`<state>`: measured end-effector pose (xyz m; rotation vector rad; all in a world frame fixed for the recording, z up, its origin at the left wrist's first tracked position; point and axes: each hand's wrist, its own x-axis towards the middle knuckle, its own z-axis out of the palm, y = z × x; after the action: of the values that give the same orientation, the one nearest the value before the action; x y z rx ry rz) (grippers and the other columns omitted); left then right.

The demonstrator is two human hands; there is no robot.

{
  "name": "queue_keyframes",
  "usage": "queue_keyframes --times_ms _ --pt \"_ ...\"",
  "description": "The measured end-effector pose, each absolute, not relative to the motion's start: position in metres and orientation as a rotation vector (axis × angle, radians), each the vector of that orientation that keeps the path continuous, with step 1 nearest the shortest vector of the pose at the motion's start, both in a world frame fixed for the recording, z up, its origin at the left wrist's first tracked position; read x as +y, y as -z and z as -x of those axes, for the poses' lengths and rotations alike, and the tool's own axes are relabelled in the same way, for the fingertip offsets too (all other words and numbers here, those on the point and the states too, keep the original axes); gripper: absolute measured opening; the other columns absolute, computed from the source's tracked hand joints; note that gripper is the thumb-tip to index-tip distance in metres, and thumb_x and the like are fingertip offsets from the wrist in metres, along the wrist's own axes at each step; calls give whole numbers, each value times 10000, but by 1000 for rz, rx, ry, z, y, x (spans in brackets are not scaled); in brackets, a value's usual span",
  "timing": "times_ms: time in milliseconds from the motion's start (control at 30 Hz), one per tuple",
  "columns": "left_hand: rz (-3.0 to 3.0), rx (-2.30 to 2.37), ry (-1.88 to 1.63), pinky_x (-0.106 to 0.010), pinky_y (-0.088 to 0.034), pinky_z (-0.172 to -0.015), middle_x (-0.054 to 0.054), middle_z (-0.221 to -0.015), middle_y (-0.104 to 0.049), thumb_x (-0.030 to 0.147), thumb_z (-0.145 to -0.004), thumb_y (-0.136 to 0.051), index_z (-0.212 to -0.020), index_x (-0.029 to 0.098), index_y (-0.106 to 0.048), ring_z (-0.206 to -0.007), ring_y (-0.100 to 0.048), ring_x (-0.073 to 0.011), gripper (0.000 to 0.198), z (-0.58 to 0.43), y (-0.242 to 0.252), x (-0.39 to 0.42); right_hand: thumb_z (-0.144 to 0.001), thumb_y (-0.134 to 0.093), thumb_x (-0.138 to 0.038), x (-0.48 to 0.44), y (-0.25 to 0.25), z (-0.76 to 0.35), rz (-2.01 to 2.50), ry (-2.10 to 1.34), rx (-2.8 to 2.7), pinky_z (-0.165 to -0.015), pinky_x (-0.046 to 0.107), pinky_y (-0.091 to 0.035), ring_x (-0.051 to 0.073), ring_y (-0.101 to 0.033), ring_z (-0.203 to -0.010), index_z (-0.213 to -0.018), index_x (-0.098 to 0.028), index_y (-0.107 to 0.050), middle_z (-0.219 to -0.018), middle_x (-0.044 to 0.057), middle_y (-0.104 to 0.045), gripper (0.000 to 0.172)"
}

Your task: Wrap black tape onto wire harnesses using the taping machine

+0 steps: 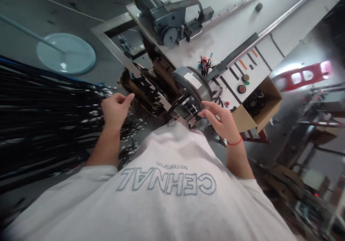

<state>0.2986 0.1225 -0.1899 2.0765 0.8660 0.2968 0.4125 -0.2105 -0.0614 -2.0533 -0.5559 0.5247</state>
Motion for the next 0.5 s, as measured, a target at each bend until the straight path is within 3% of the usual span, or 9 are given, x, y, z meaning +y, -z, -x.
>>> queue_keyframes --times_ms 133,267,367,433,500 --pt "-2247 831 -154 -359 -499 -851 -68 -872 -685 358 -817 -599 -806 198 -647 -856 -636 -233 168 -285 220 140 -936 -551 -396 -202 56 -416 2065 -445 -571 -813 350 -567 187 -704 -870 -1215 -238 -654 -909 33 -739 337" --pt "-2303 866 -150 -377 -480 -889 -90 -900 -668 335 -797 -587 -684 208 -580 -899 -621 -251 170 -289 233 129 -927 -566 -393 -201 54 -422 2097 -373 -583 -819 361 -562 190 -701 -854 -1178 -245 -668 -895 30 -736 308" --pt "-2229 785 -177 -341 -485 -861 -86 -984 -677 267 -793 -548 -849 198 -628 -863 -634 -215 119 -297 235 121 -914 -571 -380 -217 74 -442 2133 -271 -489 -828 364 -557 186 -696 -827 -1127 -221 -680 -861 28 -728 287" --pt "-2153 727 -91 -314 -486 -801 -66 -948 -699 286 -825 -512 -946 199 -653 -792 -645 -197 205 -300 234 118 -905 -561 -366 -238 101 -463 2192 -183 -341 -828 364 -554 185 -691 -813 -1079 -194 -685 -849 35 -721 274" --pt "-2163 760 15 -315 -473 -747 -55 -800 -695 372 -856 -500 -871 203 -678 -744 -646 -214 246 -302 230 117 -893 -546 -319 -264 135 -485 2302 -85 -131 -859 374 -542 191 -684 -838 -1042 -160 -686 -883 60 -719 259"
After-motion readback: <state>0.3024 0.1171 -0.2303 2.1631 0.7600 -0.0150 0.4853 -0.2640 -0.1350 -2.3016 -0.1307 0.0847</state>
